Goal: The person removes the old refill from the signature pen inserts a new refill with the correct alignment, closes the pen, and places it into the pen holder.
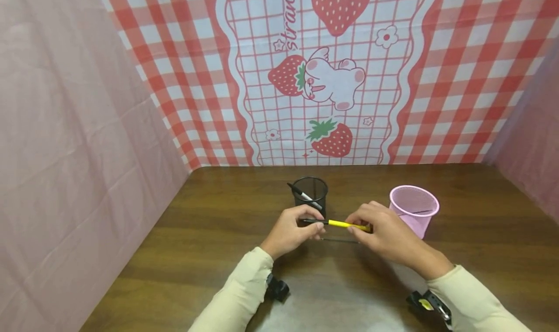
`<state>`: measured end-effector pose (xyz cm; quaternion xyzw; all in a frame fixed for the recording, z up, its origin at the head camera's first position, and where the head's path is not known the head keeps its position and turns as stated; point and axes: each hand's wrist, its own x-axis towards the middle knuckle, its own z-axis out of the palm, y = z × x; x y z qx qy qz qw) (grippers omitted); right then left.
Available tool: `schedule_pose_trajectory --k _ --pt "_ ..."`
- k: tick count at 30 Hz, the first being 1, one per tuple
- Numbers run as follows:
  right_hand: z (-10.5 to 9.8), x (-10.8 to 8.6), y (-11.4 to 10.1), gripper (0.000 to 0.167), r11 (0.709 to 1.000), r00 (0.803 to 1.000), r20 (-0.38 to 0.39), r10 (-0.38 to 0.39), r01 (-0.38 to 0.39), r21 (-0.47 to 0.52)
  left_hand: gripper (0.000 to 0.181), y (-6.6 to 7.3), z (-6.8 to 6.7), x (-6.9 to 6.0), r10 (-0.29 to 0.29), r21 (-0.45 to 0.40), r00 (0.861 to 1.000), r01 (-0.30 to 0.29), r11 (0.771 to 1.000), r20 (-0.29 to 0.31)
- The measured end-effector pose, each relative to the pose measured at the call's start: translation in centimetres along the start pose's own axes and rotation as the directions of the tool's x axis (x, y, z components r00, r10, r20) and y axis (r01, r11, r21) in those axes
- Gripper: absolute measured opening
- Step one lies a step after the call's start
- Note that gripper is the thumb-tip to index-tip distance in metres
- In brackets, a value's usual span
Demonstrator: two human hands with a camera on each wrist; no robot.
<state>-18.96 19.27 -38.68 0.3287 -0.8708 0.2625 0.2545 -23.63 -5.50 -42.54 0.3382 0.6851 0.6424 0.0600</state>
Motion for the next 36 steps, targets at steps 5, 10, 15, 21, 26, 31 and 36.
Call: schedule_pose_trajectory --k 5,10,15,21,26,31,36 --pt "0.1 0.0 0.1 0.020 1.000 1.000 -0.012 -0.008 0.008 0.004 0.012 0.4 0.2 0.0 -0.006 0.001 1.000 0.006 1.000 -0.011" --pt "0.2 0.0 0.2 0.022 1.000 1.000 -0.025 -0.010 0.010 0.013 0.012 1.6 0.3 -0.2 -0.009 -0.005 1.000 0.009 1.000 -0.006" --pt "0.2 0.0 0.1 0.022 1.000 1.000 -0.025 -0.002 0.002 0.006 0.012 1.3 0.2 -0.2 -0.004 -0.010 1.000 0.004 1.000 -0.007" --pt "0.2 0.1 0.2 0.022 1.000 1.000 -0.021 0.006 -0.006 0.001 0.011 0.1 0.0 0.0 0.008 -0.002 1.000 -0.008 1.000 -0.015" --pt "0.3 0.1 0.3 0.022 1.000 1.000 -0.018 -0.007 0.007 0.002 0.011 -0.2 -0.1 0.0 0.036 0.012 0.999 -0.036 0.999 -0.009" --pt "0.4 0.1 0.4 0.022 1.000 0.999 -0.028 -0.022 0.022 0.003 0.010 -0.4 -0.2 0.1 0.057 0.017 0.998 -0.057 0.998 -0.009" --pt "0.4 0.0 0.3 0.025 1.000 0.999 -0.050 -0.017 0.018 0.014 0.011 -0.3 -0.2 0.3 0.055 0.028 0.998 -0.055 0.998 -0.007"
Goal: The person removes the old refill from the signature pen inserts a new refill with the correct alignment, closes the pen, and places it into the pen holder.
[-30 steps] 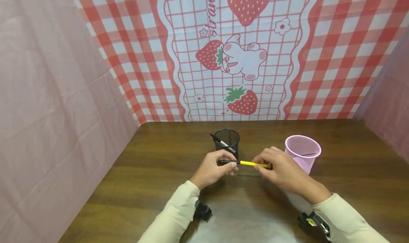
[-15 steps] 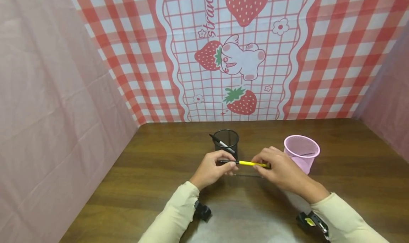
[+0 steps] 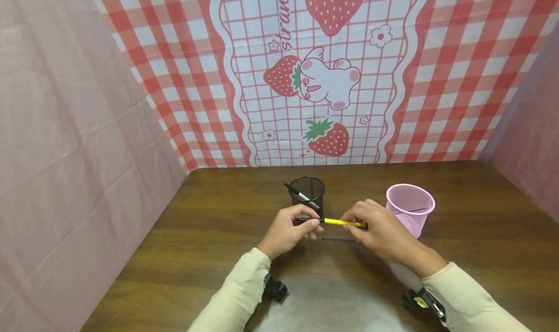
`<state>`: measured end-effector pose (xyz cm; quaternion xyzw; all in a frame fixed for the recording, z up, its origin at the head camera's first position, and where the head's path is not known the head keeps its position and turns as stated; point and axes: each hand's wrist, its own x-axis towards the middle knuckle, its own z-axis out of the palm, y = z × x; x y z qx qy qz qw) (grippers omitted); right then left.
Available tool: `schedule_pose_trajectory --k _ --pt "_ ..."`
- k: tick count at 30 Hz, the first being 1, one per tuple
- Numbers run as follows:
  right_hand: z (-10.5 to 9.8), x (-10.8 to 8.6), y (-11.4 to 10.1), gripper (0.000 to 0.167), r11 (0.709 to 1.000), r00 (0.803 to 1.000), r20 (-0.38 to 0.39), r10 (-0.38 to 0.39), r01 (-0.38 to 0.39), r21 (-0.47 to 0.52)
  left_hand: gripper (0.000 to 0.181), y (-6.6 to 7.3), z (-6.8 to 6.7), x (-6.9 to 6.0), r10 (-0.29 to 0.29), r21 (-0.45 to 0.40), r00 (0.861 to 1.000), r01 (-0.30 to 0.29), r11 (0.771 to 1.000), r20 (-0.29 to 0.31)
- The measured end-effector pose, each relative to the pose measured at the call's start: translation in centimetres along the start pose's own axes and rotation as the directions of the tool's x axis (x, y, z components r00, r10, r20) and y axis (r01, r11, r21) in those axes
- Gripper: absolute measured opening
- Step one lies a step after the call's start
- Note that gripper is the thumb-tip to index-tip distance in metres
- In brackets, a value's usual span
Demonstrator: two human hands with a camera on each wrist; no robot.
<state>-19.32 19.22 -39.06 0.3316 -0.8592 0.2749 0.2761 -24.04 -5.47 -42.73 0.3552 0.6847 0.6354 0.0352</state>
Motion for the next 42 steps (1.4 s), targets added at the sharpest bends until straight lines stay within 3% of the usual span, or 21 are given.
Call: schedule_pose_trajectory --k 17,26,35,42 --pt "0.5 -0.2 0.0 0.023 0.999 0.999 -0.023 -0.034 0.035 0.037 0.009 0.2 0.0 -0.1 0.026 0.032 1.000 -0.026 0.999 -0.004" --pt "0.9 0.1 -0.3 0.021 0.996 0.999 0.002 0.032 -0.032 0.087 0.010 0.3 0.1 0.0 0.017 0.003 1.000 -0.017 1.000 -0.026" --pt "1.3 0.4 -0.4 0.023 0.997 0.999 -0.040 0.024 -0.021 0.076 0.009 2.9 0.4 -0.4 0.033 -0.021 0.999 -0.034 0.999 -0.031" --pt "1.2 0.3 -0.4 0.019 0.998 0.999 -0.039 -0.002 0.004 0.055 0.009 3.2 0.4 -0.5 0.014 -0.013 0.999 -0.014 1.000 -0.031"
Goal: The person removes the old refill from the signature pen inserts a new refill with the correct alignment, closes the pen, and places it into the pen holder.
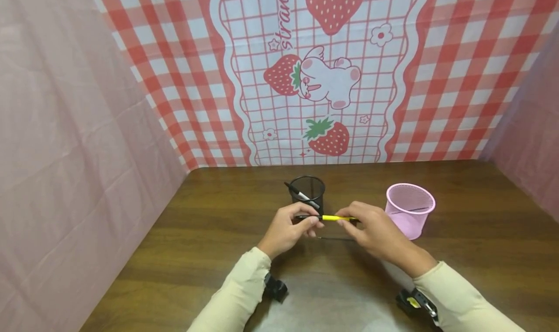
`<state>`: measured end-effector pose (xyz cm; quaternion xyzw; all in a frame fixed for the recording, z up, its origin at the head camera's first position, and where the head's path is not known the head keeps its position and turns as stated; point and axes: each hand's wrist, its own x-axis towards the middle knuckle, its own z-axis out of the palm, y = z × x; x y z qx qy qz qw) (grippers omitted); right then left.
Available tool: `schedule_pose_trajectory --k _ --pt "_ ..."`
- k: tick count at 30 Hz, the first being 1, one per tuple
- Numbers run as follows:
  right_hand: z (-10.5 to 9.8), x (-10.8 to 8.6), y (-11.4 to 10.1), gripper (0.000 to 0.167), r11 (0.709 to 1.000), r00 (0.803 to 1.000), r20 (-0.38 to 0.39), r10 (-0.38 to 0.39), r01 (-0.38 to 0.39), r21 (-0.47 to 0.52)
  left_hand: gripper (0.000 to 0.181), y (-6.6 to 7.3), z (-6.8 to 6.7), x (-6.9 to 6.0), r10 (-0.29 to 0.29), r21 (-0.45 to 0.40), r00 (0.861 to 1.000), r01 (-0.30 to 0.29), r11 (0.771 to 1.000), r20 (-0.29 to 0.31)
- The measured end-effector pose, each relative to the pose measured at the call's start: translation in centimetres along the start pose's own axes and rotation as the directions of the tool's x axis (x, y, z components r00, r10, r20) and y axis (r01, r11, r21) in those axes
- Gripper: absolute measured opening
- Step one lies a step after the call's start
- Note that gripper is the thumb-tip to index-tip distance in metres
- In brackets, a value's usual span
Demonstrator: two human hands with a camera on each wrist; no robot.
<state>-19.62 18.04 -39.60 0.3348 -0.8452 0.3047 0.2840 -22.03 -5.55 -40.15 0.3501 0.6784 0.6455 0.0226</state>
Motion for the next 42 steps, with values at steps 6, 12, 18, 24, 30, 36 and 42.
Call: schedule_pose_trajectory --k 6,12,18,24,30,36,42 --pt "-0.1 0.0 -0.1 0.015 1.000 1.000 0.020 -0.005 0.005 0.000 0.010 -0.2 0.0 0.0 0.011 -0.017 1.000 -0.011 1.000 -0.002" --pt "-0.1 -0.1 -0.2 0.014 1.000 1.000 0.020 -0.004 0.004 0.002 0.009 -0.1 0.1 0.0 -0.004 -0.017 1.000 0.004 1.000 -0.005" --pt "-0.1 -0.2 0.0 0.020 0.999 0.999 -0.027 -0.030 0.030 0.012 0.009 -0.7 0.1 0.1 -0.012 0.009 1.000 0.012 1.000 -0.009" --pt "-0.1 -0.1 0.1 0.027 0.998 0.997 -0.054 -0.049 0.051 0.040 0.011 -2.8 0.0 0.5 -0.021 -0.001 1.000 0.021 1.000 -0.012" --pt "-0.2 0.0 0.0 0.021 0.999 0.999 -0.022 -0.029 0.029 0.015 0.012 -3.0 -0.3 0.5 0.013 -0.034 1.000 -0.013 0.999 0.005" --pt "-0.1 -0.1 0.0 0.016 1.000 0.999 0.035 0.009 -0.010 0.017 0.012 -2.9 -0.3 0.3 0.018 -0.055 1.000 -0.017 0.998 0.014" --pt "0.0 -0.1 -0.1 0.022 0.999 0.999 0.035 0.039 -0.039 0.011 0.012 -3.0 -0.3 0.4 0.030 -0.039 0.999 -0.029 0.999 0.015"
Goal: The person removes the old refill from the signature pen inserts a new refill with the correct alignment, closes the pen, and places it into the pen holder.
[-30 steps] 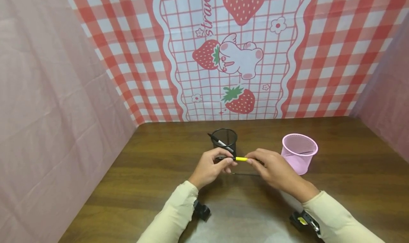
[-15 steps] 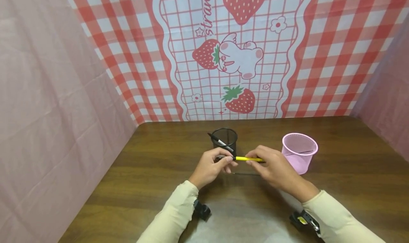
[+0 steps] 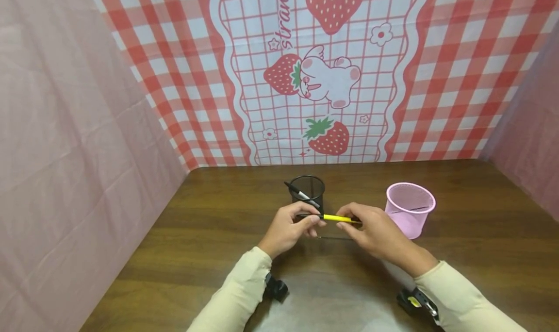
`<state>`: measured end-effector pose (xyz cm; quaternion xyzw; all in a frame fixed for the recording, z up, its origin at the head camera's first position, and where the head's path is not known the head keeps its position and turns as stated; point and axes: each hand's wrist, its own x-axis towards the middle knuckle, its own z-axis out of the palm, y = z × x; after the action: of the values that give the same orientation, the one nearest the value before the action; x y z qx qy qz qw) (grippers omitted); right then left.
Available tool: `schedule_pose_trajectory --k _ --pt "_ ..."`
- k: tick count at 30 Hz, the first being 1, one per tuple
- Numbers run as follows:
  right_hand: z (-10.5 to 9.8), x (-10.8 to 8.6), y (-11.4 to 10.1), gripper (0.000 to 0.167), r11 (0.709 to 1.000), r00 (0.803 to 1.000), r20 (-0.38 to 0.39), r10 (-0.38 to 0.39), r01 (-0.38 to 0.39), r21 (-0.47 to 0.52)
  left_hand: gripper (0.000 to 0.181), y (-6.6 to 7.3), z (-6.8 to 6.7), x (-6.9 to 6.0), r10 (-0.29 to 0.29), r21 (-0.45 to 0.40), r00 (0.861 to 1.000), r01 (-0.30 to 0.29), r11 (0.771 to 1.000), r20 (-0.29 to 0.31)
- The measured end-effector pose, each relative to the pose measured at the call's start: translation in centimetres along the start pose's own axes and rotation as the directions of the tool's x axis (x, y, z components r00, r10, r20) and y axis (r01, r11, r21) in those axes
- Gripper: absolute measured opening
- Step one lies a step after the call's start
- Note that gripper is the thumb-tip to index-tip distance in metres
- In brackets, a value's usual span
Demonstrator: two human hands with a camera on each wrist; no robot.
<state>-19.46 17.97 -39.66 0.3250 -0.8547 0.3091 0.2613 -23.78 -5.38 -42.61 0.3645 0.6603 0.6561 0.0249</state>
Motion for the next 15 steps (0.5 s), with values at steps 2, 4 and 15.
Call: schedule_pose_trajectory --k 2,4,15 --pt "-0.06 0.00 0.06 0.023 1.000 1.000 -0.015 -0.014 0.014 -0.005 0.012 -0.04 0.04 0.06 0.008 0.001 1.000 -0.008 1.000 0.006" --pt "-0.15 0.00 0.14 0.023 0.999 0.999 -0.024 -0.037 0.037 -0.003 0.012 0.07 0.07 0.09 0.002 -0.002 1.000 -0.002 1.000 0.009" --pt "-0.66 -0.06 0.36 0.011 0.996 0.997 0.014 -0.081 0.082 -0.021 0.013 0.21 0.17 0.14 -0.023 -0.008 1.000 0.023 1.000 0.009"
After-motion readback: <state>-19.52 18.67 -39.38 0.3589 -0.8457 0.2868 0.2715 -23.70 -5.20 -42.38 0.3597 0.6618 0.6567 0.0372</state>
